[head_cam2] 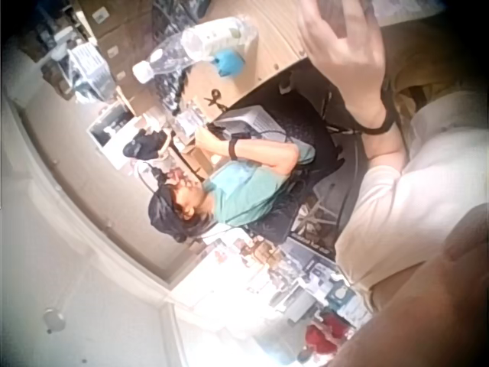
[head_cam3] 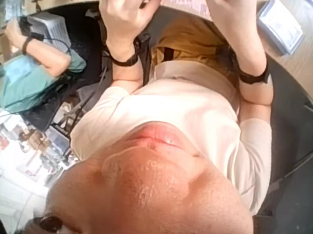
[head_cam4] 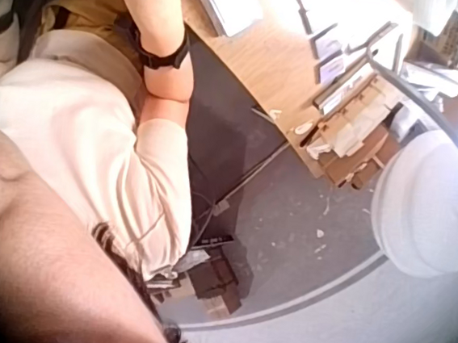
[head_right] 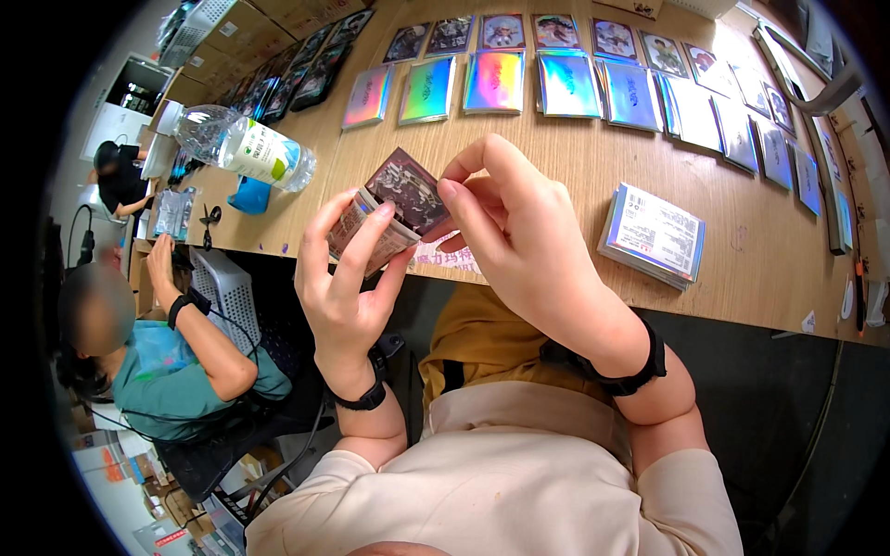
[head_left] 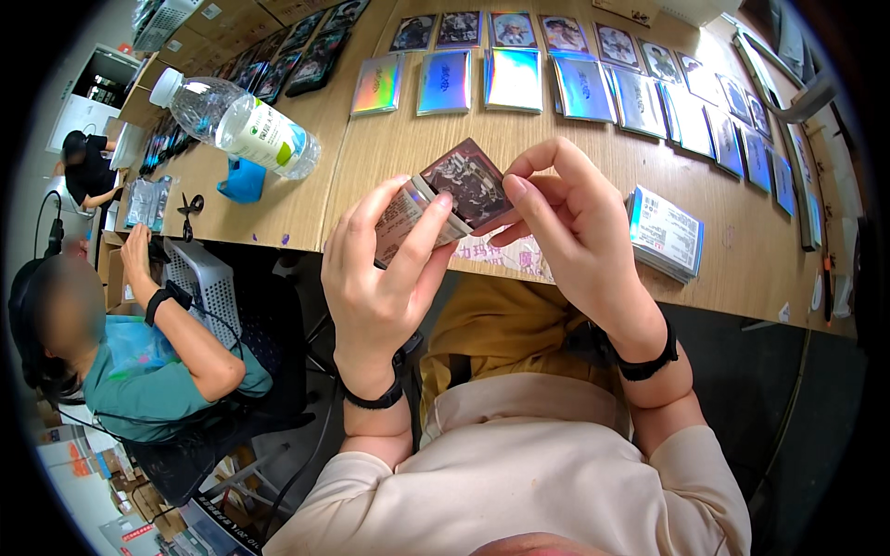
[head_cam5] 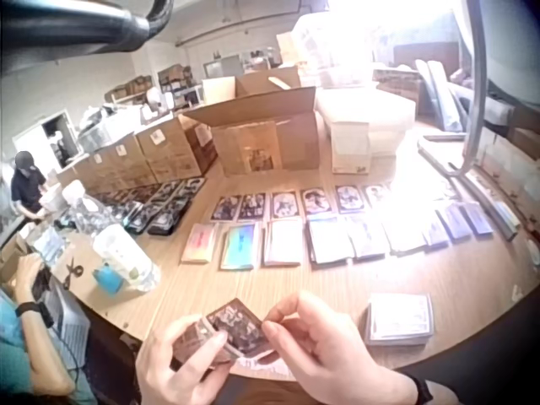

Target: The person places individual holographic trading cards into clear protective sleeves one by one. They pick up a card, slide it into a sleeve, and set the sleeved card aside on the table, repeating this process for multiple cards.

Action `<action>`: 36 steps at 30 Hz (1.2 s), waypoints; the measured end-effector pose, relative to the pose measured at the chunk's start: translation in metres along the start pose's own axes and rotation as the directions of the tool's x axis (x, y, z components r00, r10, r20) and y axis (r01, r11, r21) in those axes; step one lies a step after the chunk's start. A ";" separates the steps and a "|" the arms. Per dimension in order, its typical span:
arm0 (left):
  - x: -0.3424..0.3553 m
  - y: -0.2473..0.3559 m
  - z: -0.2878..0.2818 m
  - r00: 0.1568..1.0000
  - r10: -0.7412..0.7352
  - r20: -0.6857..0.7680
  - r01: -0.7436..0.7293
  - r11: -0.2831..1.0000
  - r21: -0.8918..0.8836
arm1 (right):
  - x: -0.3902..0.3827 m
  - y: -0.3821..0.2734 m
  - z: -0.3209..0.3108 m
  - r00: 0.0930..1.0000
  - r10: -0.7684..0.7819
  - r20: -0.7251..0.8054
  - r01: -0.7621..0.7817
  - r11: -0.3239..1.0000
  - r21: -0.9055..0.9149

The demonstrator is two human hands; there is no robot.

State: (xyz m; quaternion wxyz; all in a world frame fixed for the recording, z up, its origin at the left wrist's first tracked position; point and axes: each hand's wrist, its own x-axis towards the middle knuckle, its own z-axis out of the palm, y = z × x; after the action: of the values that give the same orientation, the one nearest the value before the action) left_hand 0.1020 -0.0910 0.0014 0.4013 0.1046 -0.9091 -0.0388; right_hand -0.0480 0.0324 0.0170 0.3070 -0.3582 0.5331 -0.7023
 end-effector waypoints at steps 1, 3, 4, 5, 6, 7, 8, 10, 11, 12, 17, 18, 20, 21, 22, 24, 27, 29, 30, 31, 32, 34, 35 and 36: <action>0.000 0.000 0.000 1.000 -0.004 0.001 0.004 1.000 -0.003 | 0.000 0.000 0.000 1.000 -0.002 0.005 0.002 1.000 -0.001; 0.000 0.000 -0.002 0.999 -0.023 0.025 0.023 1.000 0.002 | 0.000 -0.001 -0.001 1.000 0.011 0.014 -0.011 1.000 0.002; 0.001 0.000 -0.002 0.999 -0.033 0.036 0.033 0.999 0.004 | 0.000 -0.001 -0.002 1.000 0.018 0.018 -0.018 1.000 0.002; 0.003 0.000 -0.005 0.998 -0.011 0.069 0.010 1.000 0.018 | 0.000 -0.001 -0.001 1.000 0.006 0.014 -0.006 1.000 -0.001; 0.006 0.000 -0.009 0.995 0.009 0.101 -0.013 0.999 0.031 | 0.000 -0.001 -0.001 1.000 -0.005 0.011 0.005 1.000 -0.005; 0.008 -0.001 -0.011 0.991 0.029 0.134 -0.035 0.998 0.044 | 0.000 0.000 -0.001 1.000 -0.016 0.008 0.016 1.000 -0.010; 0.008 -0.002 -0.011 0.989 0.036 0.145 -0.044 0.998 0.049 | 0.000 0.000 -0.002 1.000 -0.008 0.020 0.008 1.000 -0.013; 0.008 -0.004 -0.010 0.984 0.053 0.169 -0.063 0.996 0.057 | -0.001 0.001 -0.005 0.999 0.009 0.039 -0.008 1.000 -0.021; 0.010 -0.003 -0.008 0.992 0.041 0.122 -0.051 0.995 0.085 | -0.001 0.001 -0.006 0.998 0.024 0.054 -0.024 1.000 0.001; 0.012 -0.001 -0.008 0.997 0.029 0.075 -0.038 0.992 0.117 | -0.001 0.002 -0.006 0.997 0.037 0.074 -0.039 0.999 0.026; 0.011 0.008 0.012 0.854 -0.427 -0.297 0.223 0.816 -0.533 | 0.004 0.005 0.000 0.988 0.128 0.081 -0.150 0.916 0.373; 0.013 0.009 0.010 0.795 -0.587 -0.152 0.278 0.575 -0.769 | 0.005 0.006 0.001 0.983 0.161 0.087 -0.183 0.874 0.450; 0.016 0.008 0.006 0.660 -0.709 0.248 0.283 -0.071 -0.956 | 0.007 0.006 0.002 0.969 0.212 0.124 -0.245 0.798 0.551; 0.015 0.001 0.008 0.651 -0.671 0.356 0.221 -0.281 -0.934 | 0.007 0.006 0.003 0.960 0.234 0.156 -0.281 0.768 0.575; 0.016 -0.001 0.009 0.665 -0.674 0.323 0.233 -0.223 -0.946 | 0.006 0.006 0.004 0.949 0.254 0.189 -0.316 0.737 0.597; 0.021 0.000 0.012 0.693 -0.672 0.261 0.256 -0.109 -0.961 | 0.003 0.008 0.006 0.943 0.267 0.200 -0.333 0.728 0.599; 0.025 0.007 0.010 0.653 -0.736 0.179 0.321 0.054 -0.946 | 0.001 0.012 0.006 0.929 0.293 0.227 -0.371 0.722 0.584; 0.026 0.008 0.007 0.653 -0.739 0.167 0.352 0.101 -0.931 | -0.001 0.015 0.004 0.926 0.299 0.231 -0.378 0.744 0.551; 0.026 0.008 0.005 0.665 -0.727 0.173 0.366 0.116 -0.923 | -0.002 0.016 0.003 0.925 0.301 0.230 -0.379 0.756 0.534; 0.027 0.007 0.004 0.677 -0.713 0.179 0.380 0.131 -0.916 | -0.002 0.015 0.002 0.936 0.268 0.226 -0.344 0.827 0.445; 0.027 0.007 0.003 0.679 -0.709 0.191 0.380 0.116 -0.918 | -0.003 0.013 0.001 0.946 0.234 0.224 -0.303 0.887 0.350; 0.031 0.006 0.003 0.692 -0.692 0.207 0.369 0.093 -0.925 | -0.004 0.010 -0.001 0.954 0.176 0.241 -0.235 0.941 0.245; 0.029 0.004 0.001 0.690 -0.684 0.236 0.378 0.064 -0.923 | -0.006 0.010 -0.001 0.953 0.158 0.257 -0.221 0.945 0.240; 0.029 0.002 -0.001 0.681 -0.685 0.259 0.386 0.035 -0.922 | -0.008 0.008 -0.002 0.952 0.139 0.273 -0.206 0.950 0.234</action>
State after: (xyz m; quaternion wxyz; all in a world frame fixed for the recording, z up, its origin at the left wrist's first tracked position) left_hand 0.0834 -0.0957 0.0228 0.4467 0.1890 -0.5301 -0.6955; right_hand -0.0445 0.0377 0.0071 0.4775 -0.3531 0.4223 -0.6848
